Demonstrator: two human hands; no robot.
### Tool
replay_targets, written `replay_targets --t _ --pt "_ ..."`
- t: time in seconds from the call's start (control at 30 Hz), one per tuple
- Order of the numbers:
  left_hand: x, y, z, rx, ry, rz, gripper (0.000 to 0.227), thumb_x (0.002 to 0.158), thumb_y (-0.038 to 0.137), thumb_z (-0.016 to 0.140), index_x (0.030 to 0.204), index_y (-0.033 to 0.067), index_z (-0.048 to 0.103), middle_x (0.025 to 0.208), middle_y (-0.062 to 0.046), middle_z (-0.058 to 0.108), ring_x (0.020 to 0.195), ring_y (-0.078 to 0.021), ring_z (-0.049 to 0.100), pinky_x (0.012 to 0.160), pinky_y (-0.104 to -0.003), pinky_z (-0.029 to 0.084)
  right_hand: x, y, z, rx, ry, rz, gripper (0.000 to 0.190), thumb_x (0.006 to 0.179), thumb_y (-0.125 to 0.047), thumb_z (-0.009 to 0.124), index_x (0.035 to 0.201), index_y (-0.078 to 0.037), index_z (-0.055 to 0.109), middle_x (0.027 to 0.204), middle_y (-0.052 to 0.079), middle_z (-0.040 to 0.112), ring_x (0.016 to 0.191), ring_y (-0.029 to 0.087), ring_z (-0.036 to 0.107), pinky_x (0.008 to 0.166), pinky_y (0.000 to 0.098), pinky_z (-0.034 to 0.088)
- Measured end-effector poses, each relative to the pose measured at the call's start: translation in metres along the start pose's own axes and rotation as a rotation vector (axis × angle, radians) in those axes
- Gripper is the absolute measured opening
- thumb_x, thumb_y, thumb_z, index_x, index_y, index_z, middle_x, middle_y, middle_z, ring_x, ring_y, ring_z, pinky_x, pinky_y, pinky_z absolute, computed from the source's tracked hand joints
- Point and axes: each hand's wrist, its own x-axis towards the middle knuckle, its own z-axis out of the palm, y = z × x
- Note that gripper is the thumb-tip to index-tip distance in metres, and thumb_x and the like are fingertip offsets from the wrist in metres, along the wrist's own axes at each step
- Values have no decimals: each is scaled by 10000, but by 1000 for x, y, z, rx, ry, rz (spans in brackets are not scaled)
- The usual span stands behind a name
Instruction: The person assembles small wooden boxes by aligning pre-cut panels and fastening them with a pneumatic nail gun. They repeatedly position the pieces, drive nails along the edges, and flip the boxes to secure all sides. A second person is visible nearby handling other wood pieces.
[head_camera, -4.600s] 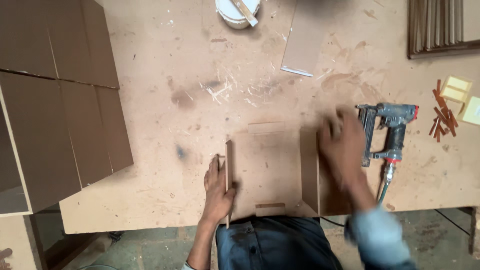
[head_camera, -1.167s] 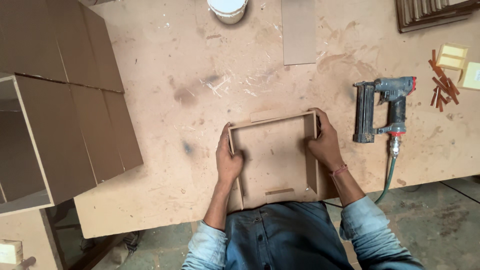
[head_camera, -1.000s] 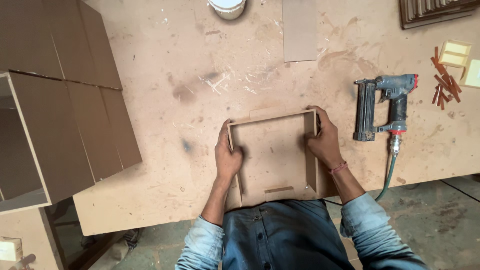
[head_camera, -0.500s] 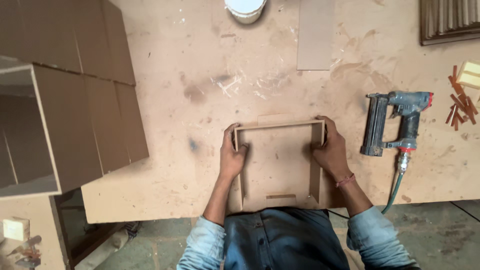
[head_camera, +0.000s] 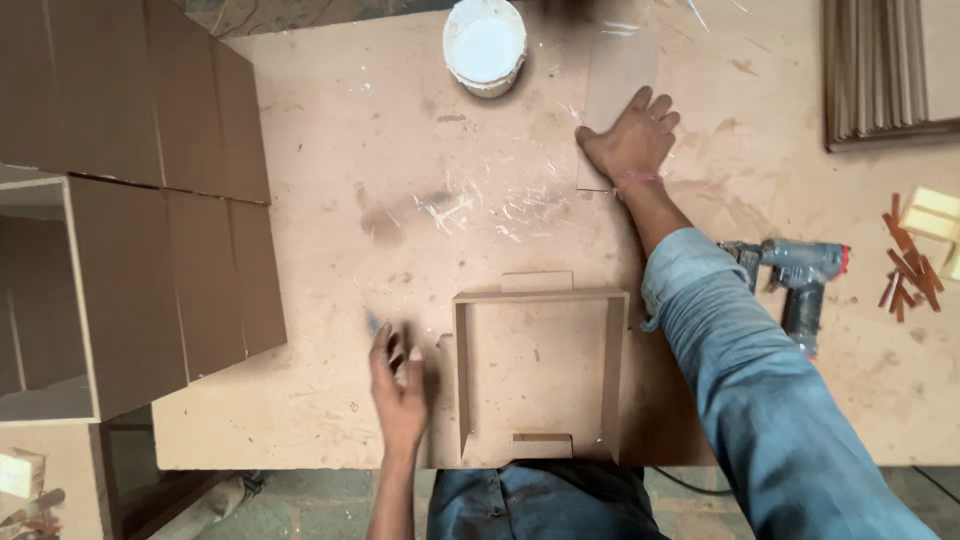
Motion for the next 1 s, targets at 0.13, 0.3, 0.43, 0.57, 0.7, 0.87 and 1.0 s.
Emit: replay_targets --t 0.13,0.3,0.43,0.57,0.7,0.87,1.0 --pt "-10 -7 -22 -59 -11 154 464 1007 169 545 1436 -4 512 1494 -204 537 1305 -315 604 1068 -415 517 -23 27 -35 744 -76 130 771 778 -443 807 1298 39 505 1234 246 524 1115 394 554 945 464 515" --pt "7 -12 -36 -220 -206 283 325 1006 30 572 1323 -17 625 1385 -181 637 1237 -286 654 1057 -385 530 -189 116 -109 1844 30 66 478 903 -229 674 1325 -15 603 1327 120 636 1269 293 611 1178 427 482" --pt "24 -9 -47 -187 -441 570 340 970 31 611 1306 -8 636 1398 -181 628 1289 -296 638 1074 -397 537 -350 153 -131 1991 264 161 410 863 -69 627 1257 41 606 1296 139 672 1290 305 635 1256 439 454" --pt "39 4 -58 17 -752 776 399 925 251 720 1264 46 675 1423 -130 659 1137 -247 715 961 -368 597 -475 137 -127 1542 572 351 305 994 -10 611 1293 41 638 1248 137 686 1121 247 698 1042 370 574" --pt "36 17 -58 287 -913 1192 823 730 627 777 1335 82 653 1409 -140 621 1132 -319 706 895 -437 565 -548 108 -96 1002 545 796 180 978 -101 690 1070 53 696 835 47 546 643 153 485 530 299 372" --pt "26 16 -45 469 -1204 1225 1033 582 727 794 1394 117 604 1415 -165 570 1019 -382 700 817 -473 572 -559 61 -19 896 123 1064 201 920 -154 668 927 44 698 642 32 424 510 163 339 442 357 258" --pt "31 8 -31 464 -1268 1247 989 604 680 801 1387 105 619 1420 -167 564 1002 -378 704 816 -474 576 -529 36 22 1132 178 908 188 896 -129 638 933 47 694 750 29 607 646 131 512 558 317 400"
